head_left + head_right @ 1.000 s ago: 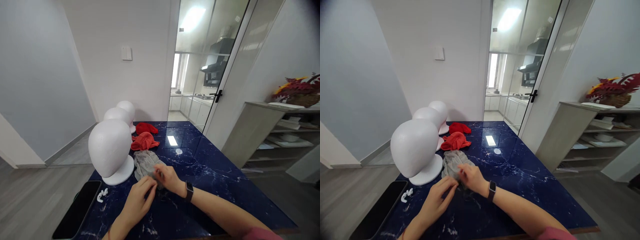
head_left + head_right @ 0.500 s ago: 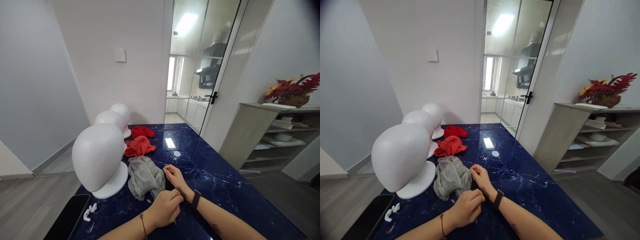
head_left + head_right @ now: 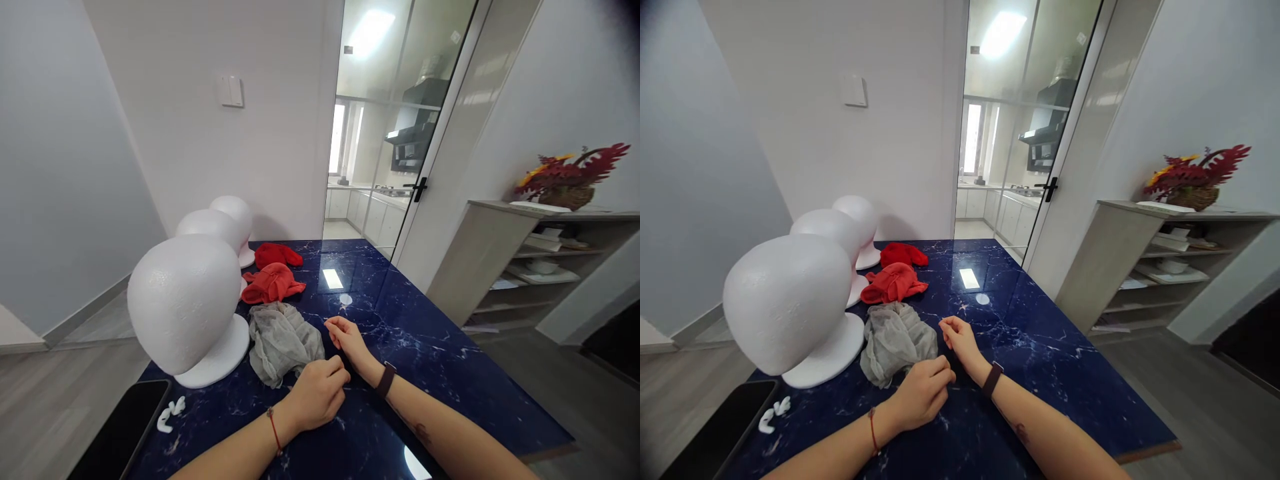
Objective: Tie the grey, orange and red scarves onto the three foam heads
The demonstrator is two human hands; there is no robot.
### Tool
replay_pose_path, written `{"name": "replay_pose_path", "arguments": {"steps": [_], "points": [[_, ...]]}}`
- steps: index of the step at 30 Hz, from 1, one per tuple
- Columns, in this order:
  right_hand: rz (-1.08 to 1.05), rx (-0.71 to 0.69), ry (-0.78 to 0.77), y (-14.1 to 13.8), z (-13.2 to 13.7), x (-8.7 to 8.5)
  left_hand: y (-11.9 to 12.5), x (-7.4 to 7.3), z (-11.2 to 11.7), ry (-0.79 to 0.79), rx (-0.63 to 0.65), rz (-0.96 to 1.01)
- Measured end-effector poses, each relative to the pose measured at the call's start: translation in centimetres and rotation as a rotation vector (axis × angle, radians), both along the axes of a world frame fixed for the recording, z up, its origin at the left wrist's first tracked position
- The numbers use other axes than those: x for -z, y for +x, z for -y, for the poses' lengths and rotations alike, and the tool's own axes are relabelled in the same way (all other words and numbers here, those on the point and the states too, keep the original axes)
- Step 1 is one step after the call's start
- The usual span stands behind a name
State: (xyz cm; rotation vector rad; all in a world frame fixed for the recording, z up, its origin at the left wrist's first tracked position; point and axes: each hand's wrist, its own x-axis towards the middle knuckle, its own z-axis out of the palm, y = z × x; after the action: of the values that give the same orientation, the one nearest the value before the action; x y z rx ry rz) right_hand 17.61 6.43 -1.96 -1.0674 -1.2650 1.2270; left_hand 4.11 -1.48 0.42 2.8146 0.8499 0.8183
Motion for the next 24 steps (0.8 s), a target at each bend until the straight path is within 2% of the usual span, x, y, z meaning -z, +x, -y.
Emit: {"name": "replay_pose_path", "arguments": {"steps": [9,24], "points": [[0.073,-0.082,0.040,-0.4,-0.4,0.9,-0.2,0.1,-0.1,-0.017,0.025,-0.039],[0.136,-0.116,0.088,-0.7,-0.7,1.1,-0.6,0.2,-0.3,-0.194,0.041,0.126]]}}
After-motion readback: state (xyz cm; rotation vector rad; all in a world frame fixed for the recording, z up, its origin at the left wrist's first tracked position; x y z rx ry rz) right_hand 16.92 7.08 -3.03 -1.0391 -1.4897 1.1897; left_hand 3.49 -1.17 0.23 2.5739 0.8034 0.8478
